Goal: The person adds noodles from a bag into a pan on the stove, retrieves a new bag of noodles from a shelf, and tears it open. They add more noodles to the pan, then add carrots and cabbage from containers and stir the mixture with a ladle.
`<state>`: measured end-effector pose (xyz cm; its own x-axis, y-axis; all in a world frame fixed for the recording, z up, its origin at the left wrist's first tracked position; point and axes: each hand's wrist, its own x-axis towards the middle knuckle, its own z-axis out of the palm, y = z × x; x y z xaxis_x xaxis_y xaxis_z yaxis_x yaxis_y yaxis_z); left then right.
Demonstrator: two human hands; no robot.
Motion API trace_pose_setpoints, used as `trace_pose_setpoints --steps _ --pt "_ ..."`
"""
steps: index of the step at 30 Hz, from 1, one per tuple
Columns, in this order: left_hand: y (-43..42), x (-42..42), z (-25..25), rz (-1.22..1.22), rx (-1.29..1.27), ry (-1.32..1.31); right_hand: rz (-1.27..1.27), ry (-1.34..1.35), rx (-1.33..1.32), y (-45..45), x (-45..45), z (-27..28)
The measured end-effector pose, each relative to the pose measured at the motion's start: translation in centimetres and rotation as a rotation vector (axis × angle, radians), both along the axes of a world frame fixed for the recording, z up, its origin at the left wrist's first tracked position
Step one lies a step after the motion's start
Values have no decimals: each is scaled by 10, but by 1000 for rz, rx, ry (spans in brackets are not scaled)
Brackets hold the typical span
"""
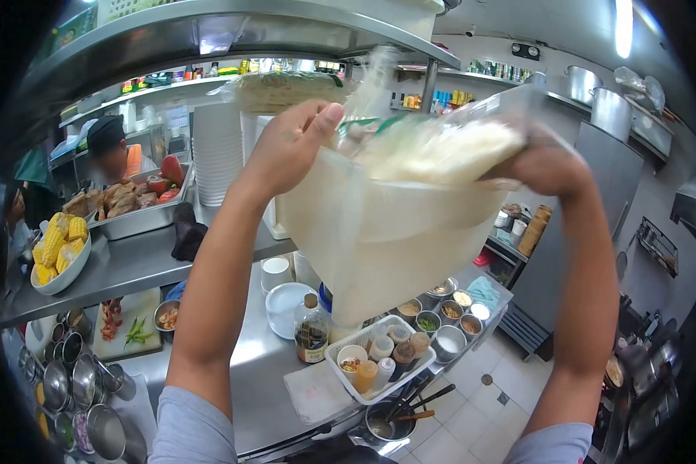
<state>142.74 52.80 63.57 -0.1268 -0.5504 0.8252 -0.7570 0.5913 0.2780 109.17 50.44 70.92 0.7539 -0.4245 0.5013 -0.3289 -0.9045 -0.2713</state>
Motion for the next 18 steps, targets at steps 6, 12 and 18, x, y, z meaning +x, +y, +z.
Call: trace_pose_setpoints --steps 6,12,18 --pt "-16 0 19 -168 54 103 -165 370 -152 -22 46 -6" --pt "-4 -5 52 76 468 -158 -329 516 -41 -23 65 -8" --pt "-14 -26 48 -107 438 -273 -366 418 -267 -33 37 2"
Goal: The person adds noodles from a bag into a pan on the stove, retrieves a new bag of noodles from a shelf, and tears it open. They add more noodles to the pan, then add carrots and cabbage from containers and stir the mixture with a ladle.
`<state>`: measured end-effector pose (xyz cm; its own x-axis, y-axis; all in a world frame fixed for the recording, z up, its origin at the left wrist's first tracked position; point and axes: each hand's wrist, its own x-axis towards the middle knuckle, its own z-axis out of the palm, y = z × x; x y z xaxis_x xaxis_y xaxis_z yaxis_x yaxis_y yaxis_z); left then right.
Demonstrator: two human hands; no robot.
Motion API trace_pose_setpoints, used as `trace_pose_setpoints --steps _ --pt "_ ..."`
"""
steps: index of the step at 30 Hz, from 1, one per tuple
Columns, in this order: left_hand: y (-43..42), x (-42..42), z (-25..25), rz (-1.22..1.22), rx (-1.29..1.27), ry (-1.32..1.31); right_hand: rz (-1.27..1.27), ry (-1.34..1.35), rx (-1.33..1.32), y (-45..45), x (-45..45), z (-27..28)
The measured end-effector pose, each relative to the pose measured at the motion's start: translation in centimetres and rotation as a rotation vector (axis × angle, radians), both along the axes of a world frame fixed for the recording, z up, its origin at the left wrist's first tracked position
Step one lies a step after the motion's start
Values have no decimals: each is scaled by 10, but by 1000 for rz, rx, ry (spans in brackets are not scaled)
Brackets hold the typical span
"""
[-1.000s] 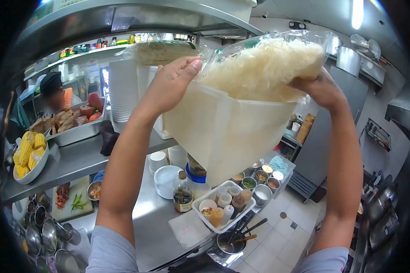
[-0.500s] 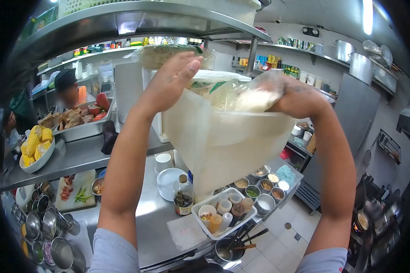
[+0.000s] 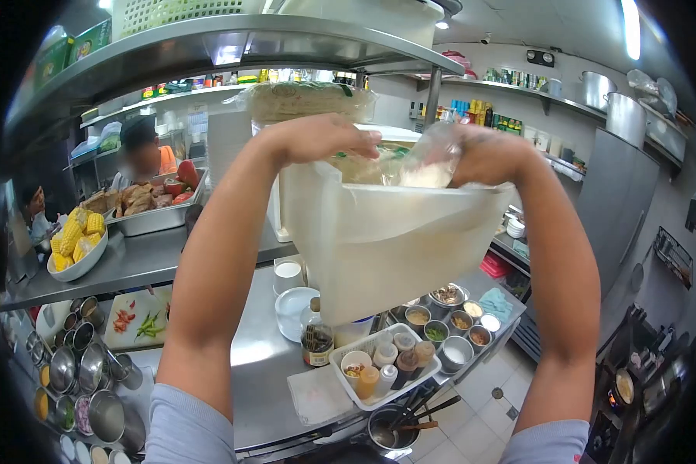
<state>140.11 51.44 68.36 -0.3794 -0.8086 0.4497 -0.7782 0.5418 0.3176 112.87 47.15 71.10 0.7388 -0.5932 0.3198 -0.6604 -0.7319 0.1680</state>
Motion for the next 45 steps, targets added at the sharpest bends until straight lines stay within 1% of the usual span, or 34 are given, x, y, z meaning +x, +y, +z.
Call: trace_pose_setpoints --steps 1,2,3,4,6,7,9,10,12,13,15,16,18,19,20,22,23,24,25,26,27,28,30,31,33,34,36,37,39,40,42,43,45 --pt "-3 2 1 35 60 42 142 -109 -112 -4 -12 4" --pt "-7 4 2 71 122 84 123 -231 -91 -6 -25 10" --pt "-8 3 4 102 111 45 104 -354 -67 0 -33 17" --pt "-7 1 3 101 114 41 102 -357 -64 10 -32 24" --pt "-6 -1 -1 98 70 187 -113 -404 -158 27 -25 39" --pt "-8 0 -1 94 72 184 -118 -407 -157 15 -26 40" --pt "-15 2 1 119 48 248 435 -753 -218 -8 -25 35" --pt "-18 3 3 117 46 247 433 -754 -221 -8 -26 34" --pt "-24 6 4 122 98 161 312 -728 -346 -6 -25 31" --pt "-27 7 3 121 98 159 310 -730 -347 0 -24 30" --pt "-30 7 3 77 78 225 239 -864 -389 12 -25 32" --pt "-30 7 3 74 79 222 234 -866 -390 9 -20 29" --pt "-27 7 -2 155 -16 296 391 -911 -634 -8 -6 20" --pt "-24 6 -4 153 -16 292 356 -747 -724 -15 -1 16" --pt "-21 4 -6 152 -9 341 352 -753 -728 -15 -5 19" --pt "-16 2 -5 147 -5 394 386 -1138 -414 0 -5 28" --pt "-14 2 -5 113 3 378 386 -1067 -432 -7 -4 29" --pt "-11 2 -4 80 9 358 385 -1070 -430 -9 -3 30" --pt "-10 1 -1 80 10 350 401 -1062 -554 -10 -2 30" --pt "-9 0 3 153 7 272 416 -1046 -682 -11 -2 33" --pt "-10 -1 2 222 15 194 384 -1227 -539 -11 -5 39" --pt "-15 -1 1 216 23 189 373 -1231 -537 -11 -9 37" --pt "-18 -3 5 412 4 -77 309 -1255 -625 -9 -13 39" --pt "-16 -4 6 409 0 -79 308 -1255 -630 -15 -12 40" --pt "-9 -7 6 365 44 -39 398 -941 -887 -31 -6 44" --pt "-9 -7 8 363 41 -43 367 -953 -742 -14 6 33" --pt "-10 -6 6 363 4 -60 375 -1387 -466 -4 2 46" --pt "-11 -5 1 355 7 -59 366 -1384 -467 -7 2 44" --pt "-15 1 -5 279 -70 162 368 -1131 -651 -14 8 41" --pt "-19 4 -5 279 -71 162 370 -1131 -652 -12 9 43" --pt "-20 7 -7 -204 -41 378 336 -1149 -681 -9 10 46" --pt "-17 8 -6 -199 -49 379 285 -996 -662 -18 16 45" --pt "-10 4 -10 -267 -180 397 323 -1008 -648 -18 27 41"
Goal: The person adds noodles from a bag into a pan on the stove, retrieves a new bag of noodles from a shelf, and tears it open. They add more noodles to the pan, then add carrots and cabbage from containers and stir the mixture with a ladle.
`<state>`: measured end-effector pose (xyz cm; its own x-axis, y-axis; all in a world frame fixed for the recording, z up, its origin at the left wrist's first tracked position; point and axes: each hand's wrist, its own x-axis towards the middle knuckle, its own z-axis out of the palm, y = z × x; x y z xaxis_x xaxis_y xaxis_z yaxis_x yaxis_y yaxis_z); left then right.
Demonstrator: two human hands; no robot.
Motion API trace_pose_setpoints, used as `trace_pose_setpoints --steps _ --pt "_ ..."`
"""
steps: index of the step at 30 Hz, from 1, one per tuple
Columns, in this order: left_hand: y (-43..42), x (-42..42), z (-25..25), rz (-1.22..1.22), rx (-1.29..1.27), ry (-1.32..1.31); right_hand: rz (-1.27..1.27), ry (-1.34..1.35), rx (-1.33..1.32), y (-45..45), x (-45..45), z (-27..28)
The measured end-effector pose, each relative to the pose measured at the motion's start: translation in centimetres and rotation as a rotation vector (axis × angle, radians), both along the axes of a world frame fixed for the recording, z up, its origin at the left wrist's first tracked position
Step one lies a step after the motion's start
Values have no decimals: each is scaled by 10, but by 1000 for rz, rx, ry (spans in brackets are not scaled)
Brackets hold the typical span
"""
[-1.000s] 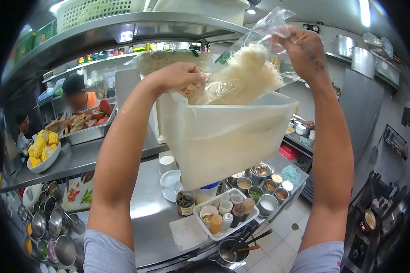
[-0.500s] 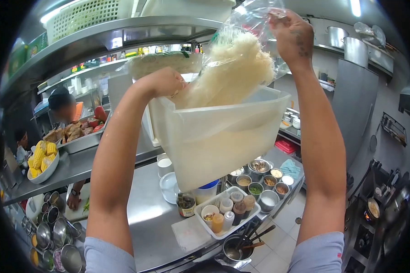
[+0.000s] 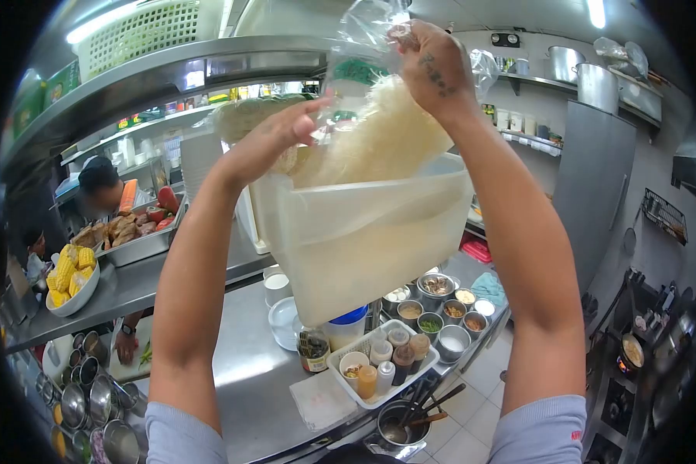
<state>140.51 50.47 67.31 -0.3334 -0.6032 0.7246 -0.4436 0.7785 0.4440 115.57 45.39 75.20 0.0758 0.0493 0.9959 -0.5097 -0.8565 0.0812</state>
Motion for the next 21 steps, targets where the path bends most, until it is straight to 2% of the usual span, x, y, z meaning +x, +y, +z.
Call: trace_pose_setpoints --steps 1,3,5,6,7,8,9,10,11,13,14,16,17,19,21 --pt "6 -9 0 -1 -1 0 32 -5 -5 5 6 -5" --pt "18 -29 5 304 -110 -186 48 27 17 18 17 -9" --pt "41 -45 20 356 -7 -215 85 98 80 36 26 -19" --pt "46 -48 25 410 84 -249 -28 -32 -155 46 28 -26" --pt "36 -45 21 409 89 -254 -132 -79 -614 50 14 -26" --pt "20 -38 13 306 -10 -154 -100 -257 -860 52 1 -22" --pt "12 -34 10 204 -112 -49 -182 -204 -746 69 -22 -39" --pt "14 -34 10 205 -113 -47 -201 -168 -455 94 -32 -62" --pt "16 -35 11 269 -84 -58 -129 -76 -137 102 -38 -75" --pt "19 -36 10 335 -49 -72 -172 158 163 95 -46 -92" --pt "20 -38 11 343 -34 -47 -172 153 163 91 -47 -93" --pt "21 -40 12 343 -22 -26 -131 408 335 83 -44 -83" --pt "23 -40 12 297 -7 8 -135 403 336 79 -41 -75" --pt "21 -42 10 250 10 41 -222 603 529 68 -30 -56" --pt "17 -44 7 72 -123 -22 -235 785 425 43 -10 -48"
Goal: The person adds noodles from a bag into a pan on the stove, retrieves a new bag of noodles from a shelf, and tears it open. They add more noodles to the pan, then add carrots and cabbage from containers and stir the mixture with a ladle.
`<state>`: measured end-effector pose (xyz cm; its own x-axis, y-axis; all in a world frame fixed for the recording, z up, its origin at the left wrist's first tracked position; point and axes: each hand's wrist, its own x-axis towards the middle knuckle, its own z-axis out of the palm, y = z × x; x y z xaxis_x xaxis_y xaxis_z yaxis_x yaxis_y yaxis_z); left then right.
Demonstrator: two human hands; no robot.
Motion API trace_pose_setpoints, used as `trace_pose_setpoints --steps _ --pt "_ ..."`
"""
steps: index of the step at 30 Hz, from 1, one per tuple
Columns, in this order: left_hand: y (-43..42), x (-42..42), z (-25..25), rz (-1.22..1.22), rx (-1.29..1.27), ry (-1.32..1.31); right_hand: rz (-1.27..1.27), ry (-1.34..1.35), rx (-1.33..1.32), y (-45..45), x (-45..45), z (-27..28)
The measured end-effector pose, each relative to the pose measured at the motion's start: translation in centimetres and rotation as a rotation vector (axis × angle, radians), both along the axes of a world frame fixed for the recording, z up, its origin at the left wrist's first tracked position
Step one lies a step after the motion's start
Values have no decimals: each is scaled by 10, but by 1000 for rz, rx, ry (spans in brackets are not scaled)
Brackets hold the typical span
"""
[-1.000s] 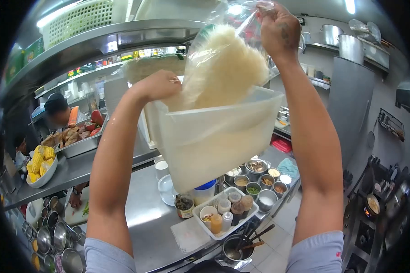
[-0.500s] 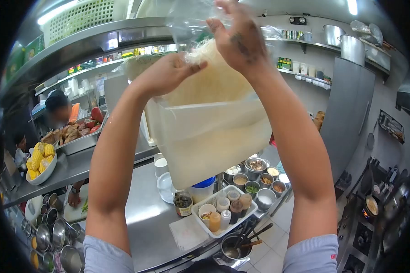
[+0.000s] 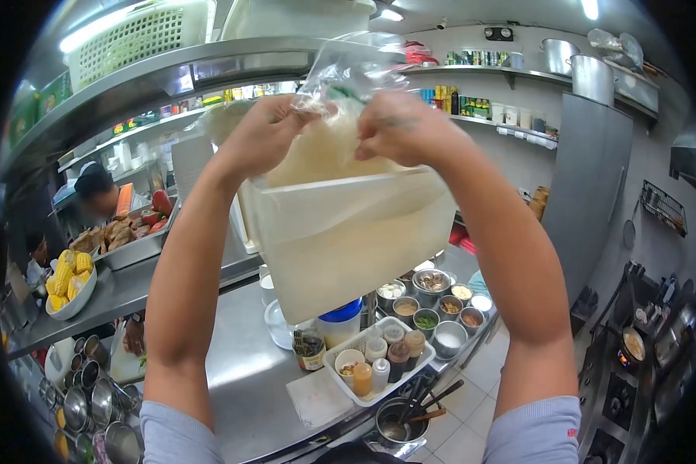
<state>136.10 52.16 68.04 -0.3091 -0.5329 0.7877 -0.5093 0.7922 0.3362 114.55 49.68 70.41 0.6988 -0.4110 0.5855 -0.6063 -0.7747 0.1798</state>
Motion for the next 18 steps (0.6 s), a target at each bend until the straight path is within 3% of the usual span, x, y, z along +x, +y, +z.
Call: trace_pose_setpoints --steps 1,3,6,8,10,11,13,15,17,18 --pt "0 -1 1 -3 1 -3 -62 118 100 -5 12 2" --pt "1 -2 5 269 49 -243 -129 229 201 -15 26 7" --pt "-2 -1 0 94 54 -66 -148 207 376 -17 25 7" --pt "0 -3 -2 56 104 -37 -147 95 149 0 18 9" --pt "-5 -3 -4 -20 -28 -133 2 -83 -49 -10 1 15" --pt "-7 1 1 103 2 -255 22 -130 -53 -9 -11 19" --pt "-3 -7 5 170 12 -249 49 -176 -66 8 -15 29" --pt "4 -16 12 228 26 -255 88 -281 -242 10 -16 33" --pt "12 -25 19 482 -96 -258 118 -373 -265 12 -13 27" --pt "10 -26 21 478 -97 -263 156 -460 -289 10 -13 23"
